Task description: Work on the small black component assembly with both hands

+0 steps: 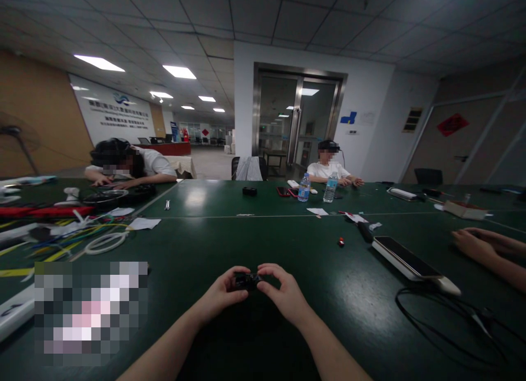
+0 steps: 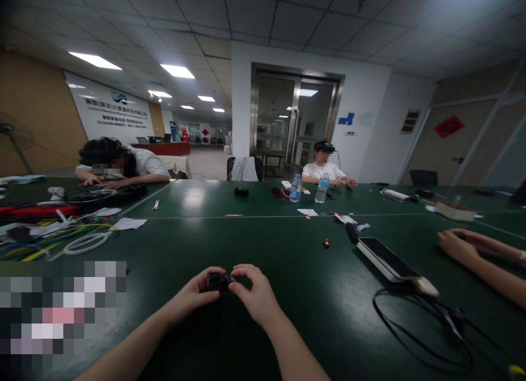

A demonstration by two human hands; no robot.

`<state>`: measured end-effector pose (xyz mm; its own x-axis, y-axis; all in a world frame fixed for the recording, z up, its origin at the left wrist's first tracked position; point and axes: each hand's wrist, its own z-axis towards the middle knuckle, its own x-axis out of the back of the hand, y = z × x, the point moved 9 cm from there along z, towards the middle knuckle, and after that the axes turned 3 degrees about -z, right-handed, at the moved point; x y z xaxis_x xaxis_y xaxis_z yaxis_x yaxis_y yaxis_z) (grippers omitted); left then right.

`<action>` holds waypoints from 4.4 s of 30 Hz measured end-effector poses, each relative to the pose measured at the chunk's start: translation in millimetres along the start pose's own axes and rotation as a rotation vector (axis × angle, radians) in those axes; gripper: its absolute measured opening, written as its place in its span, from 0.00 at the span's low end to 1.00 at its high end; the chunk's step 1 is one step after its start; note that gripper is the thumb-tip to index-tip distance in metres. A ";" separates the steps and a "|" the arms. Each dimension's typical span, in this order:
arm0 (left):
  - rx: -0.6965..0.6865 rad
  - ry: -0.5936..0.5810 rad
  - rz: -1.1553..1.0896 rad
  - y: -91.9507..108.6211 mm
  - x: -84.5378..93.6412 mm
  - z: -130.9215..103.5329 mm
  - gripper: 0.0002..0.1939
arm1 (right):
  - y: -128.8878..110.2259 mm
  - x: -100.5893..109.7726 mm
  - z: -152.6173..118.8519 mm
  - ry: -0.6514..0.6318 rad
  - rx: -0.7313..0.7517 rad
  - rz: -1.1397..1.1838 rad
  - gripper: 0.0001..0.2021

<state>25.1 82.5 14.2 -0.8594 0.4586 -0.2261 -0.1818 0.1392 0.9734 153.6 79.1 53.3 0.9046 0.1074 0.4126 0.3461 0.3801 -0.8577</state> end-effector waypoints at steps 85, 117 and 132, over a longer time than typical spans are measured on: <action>0.077 -0.025 0.112 -6.8 -1.8 1.6 0.25 | 2.0 -16.6 -4.9 -0.090 -0.057 -0.022 0.12; 0.105 0.047 0.102 -5.1 6.0 -0.3 0.23 | 0.8 -12.0 -7.8 -0.114 -0.101 -0.030 0.18; 0.090 0.034 0.064 -4.8 3.3 0.4 0.23 | 5.2 -12.8 -6.3 -0.094 -0.102 -0.034 0.18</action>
<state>23.4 83.7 8.8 -0.8838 0.4395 -0.1604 -0.0835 0.1893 0.9784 145.4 73.9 41.6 0.8665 0.1834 0.4644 0.4038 0.2897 -0.8678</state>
